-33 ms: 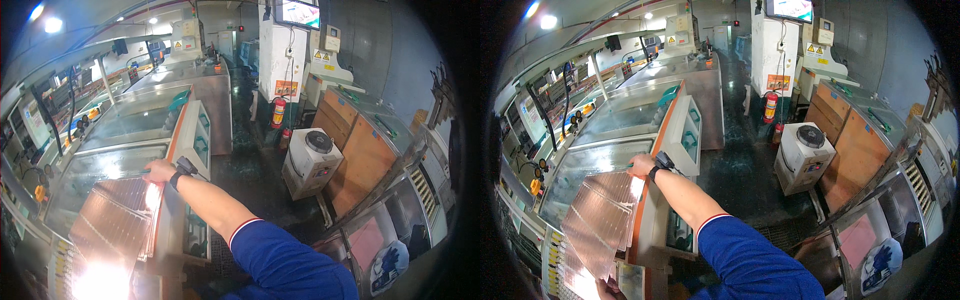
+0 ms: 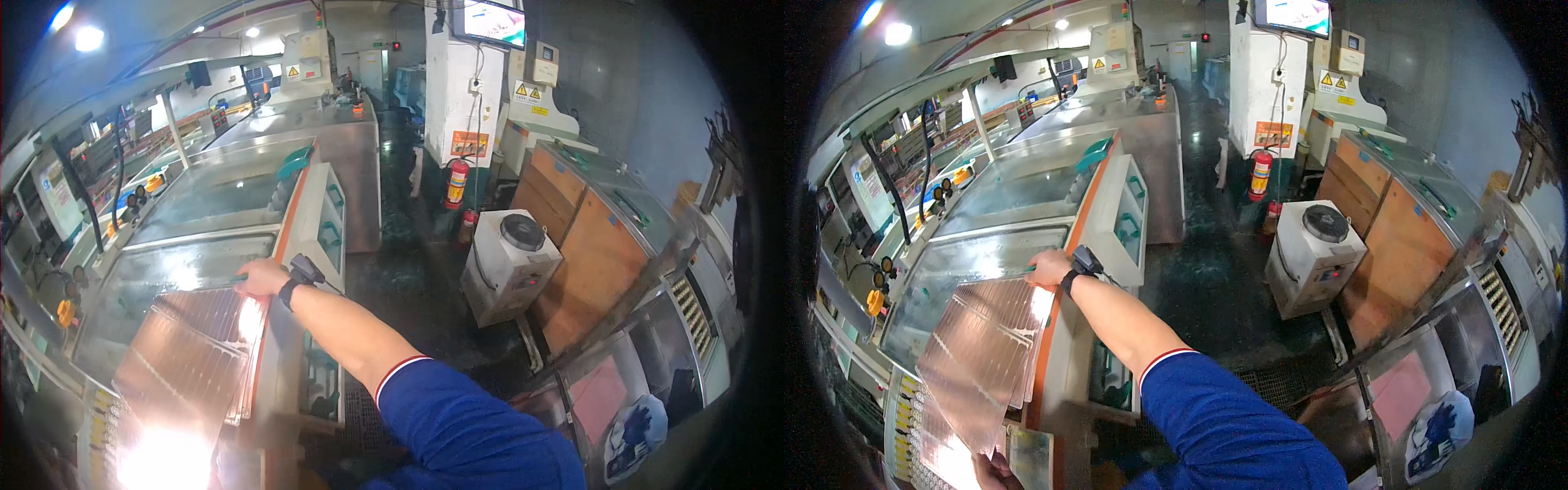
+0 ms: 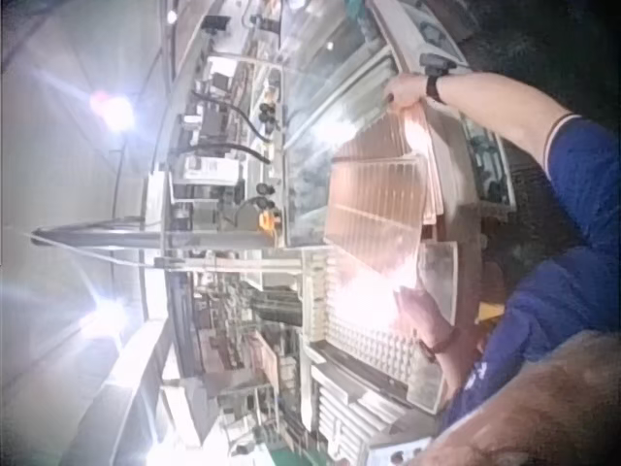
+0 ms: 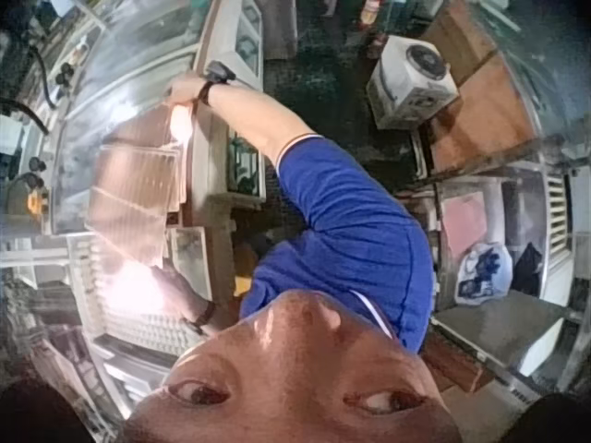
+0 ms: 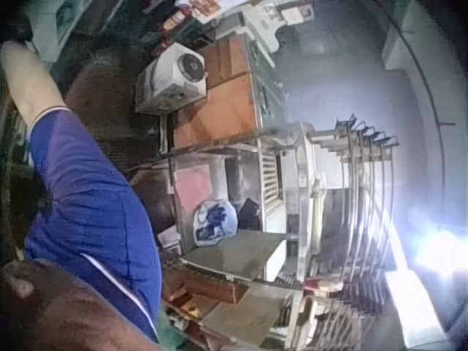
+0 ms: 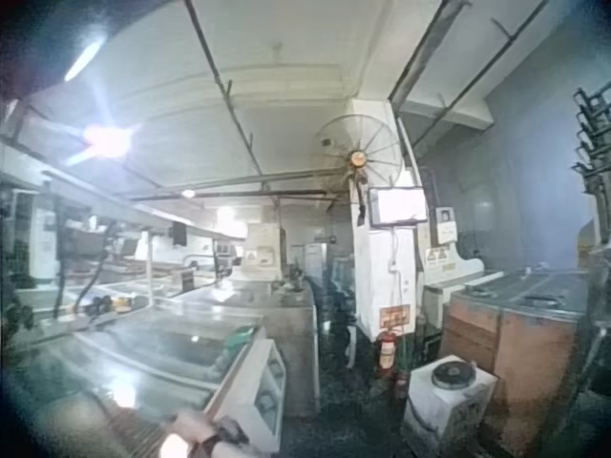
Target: The recorder is manually handling and inspecting copper plates on an industrial machine.
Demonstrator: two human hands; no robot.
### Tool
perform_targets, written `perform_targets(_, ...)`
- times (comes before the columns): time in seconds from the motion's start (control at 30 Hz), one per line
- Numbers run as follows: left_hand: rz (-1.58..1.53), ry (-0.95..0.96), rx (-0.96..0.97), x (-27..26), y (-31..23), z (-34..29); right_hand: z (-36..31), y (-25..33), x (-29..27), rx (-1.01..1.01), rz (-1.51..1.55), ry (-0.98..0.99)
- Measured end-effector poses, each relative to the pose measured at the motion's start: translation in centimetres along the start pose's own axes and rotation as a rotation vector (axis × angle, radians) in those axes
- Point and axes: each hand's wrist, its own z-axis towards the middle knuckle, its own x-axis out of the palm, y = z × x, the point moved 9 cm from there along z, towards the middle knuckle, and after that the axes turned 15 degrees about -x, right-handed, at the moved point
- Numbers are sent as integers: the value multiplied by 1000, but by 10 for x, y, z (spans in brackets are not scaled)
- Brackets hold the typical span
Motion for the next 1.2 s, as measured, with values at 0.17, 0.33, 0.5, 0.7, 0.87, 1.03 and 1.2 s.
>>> perform_targets(0.17,-675,-75,42,-4,9,-4,17,-27,23,20,119,16)
perform_targets(0.33,-1111,142,-123,16,0,8,3,-20,-4,45,367,16)
perform_targets(0.5,-1938,484,-663,49,21,0,9,-4,8,2,420,32)
perform_targets(0.7,-1944,555,-658,37,1,5,7,-14,6,49,449,46)
perform_targets(0.87,-2174,415,-741,19,44,15,5,-12,18,103,500,109)
perform_targets(1.03,-2042,167,-836,40,181,5,25,-51,14,-16,403,33)
perform_targets(1.2,-1822,-84,-983,44,301,-14,30,-68,13,-72,415,-3)
